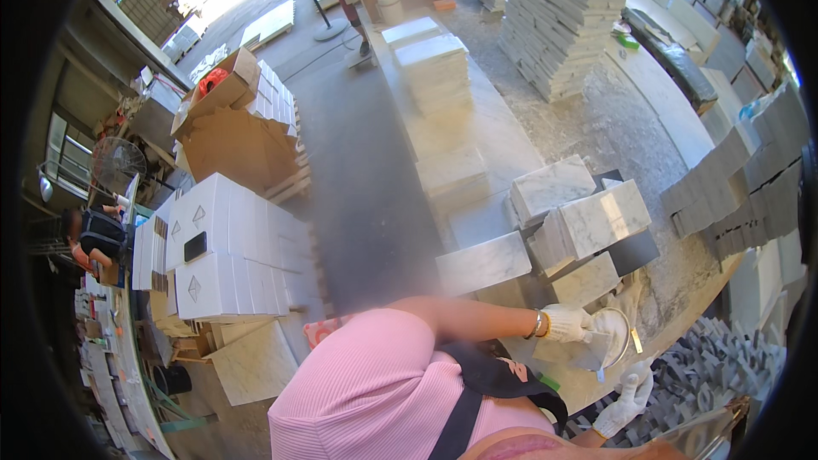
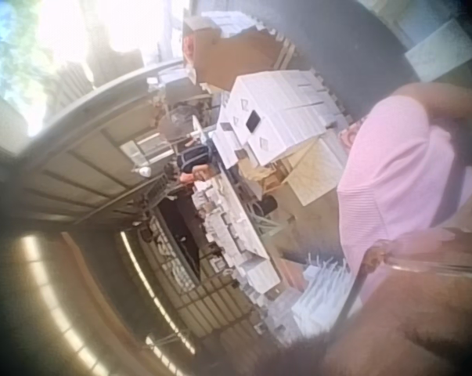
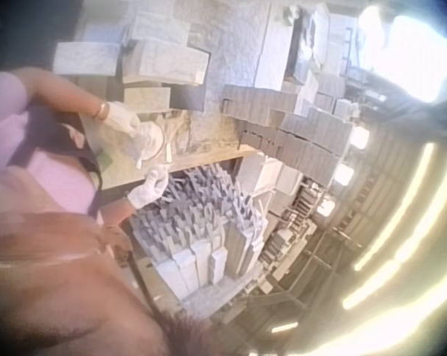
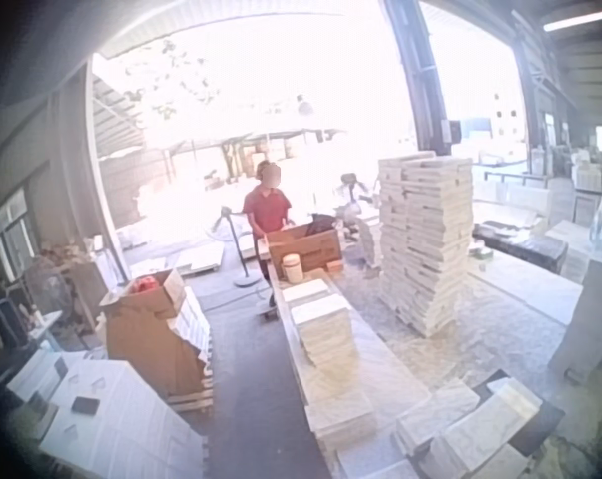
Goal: The person applies a white paste to the edges of rectangular blocks using a small metal spatula, then smooths and wipes the edges with a green sponge. The person handles multiple blocks one at a time, placing finished pieces aside.
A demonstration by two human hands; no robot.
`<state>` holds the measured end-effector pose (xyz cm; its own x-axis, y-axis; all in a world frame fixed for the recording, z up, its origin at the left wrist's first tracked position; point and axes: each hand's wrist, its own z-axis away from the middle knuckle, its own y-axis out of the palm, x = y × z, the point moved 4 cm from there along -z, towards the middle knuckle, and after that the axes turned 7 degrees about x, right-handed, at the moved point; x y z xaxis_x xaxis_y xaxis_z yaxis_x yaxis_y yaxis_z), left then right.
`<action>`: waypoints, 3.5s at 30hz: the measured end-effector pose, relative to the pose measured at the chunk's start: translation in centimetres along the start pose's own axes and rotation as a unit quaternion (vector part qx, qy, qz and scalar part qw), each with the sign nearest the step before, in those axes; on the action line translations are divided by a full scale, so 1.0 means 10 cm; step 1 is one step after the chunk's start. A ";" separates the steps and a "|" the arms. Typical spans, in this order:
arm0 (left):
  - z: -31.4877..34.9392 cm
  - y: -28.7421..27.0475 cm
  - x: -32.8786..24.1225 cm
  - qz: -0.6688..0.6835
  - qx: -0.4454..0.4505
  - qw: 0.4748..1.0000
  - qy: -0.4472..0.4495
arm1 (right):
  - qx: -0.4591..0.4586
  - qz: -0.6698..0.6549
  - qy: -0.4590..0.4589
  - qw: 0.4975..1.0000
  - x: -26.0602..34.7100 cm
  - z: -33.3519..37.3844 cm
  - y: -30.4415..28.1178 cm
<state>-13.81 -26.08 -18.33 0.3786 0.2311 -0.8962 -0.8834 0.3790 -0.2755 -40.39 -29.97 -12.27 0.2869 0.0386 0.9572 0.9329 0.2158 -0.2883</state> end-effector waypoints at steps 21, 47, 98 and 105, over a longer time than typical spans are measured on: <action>-0.09 0.07 0.07 0.010 0.003 1.000 0.016 | 0.002 -0.022 0.017 1.000 -0.05 0.09 -0.05; -0.15 0.08 0.14 0.004 -0.014 1.000 0.020 | 0.005 -0.018 0.026 0.999 -0.11 0.08 -0.11; 0.03 0.01 -0.08 0.028 0.037 0.999 -0.003 | 0.025 -0.044 0.092 0.994 0.14 0.07 0.01; 0.06 -0.01 -0.28 -0.037 0.042 0.997 -0.046 | 0.061 -0.079 0.127 0.987 0.15 0.07 0.03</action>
<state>-14.64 -26.21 -15.58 0.4680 0.2793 -0.8384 -0.8278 0.4707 -0.3053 -39.77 -29.20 -10.90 0.1993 -0.2475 0.9482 0.9414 0.3169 -0.1152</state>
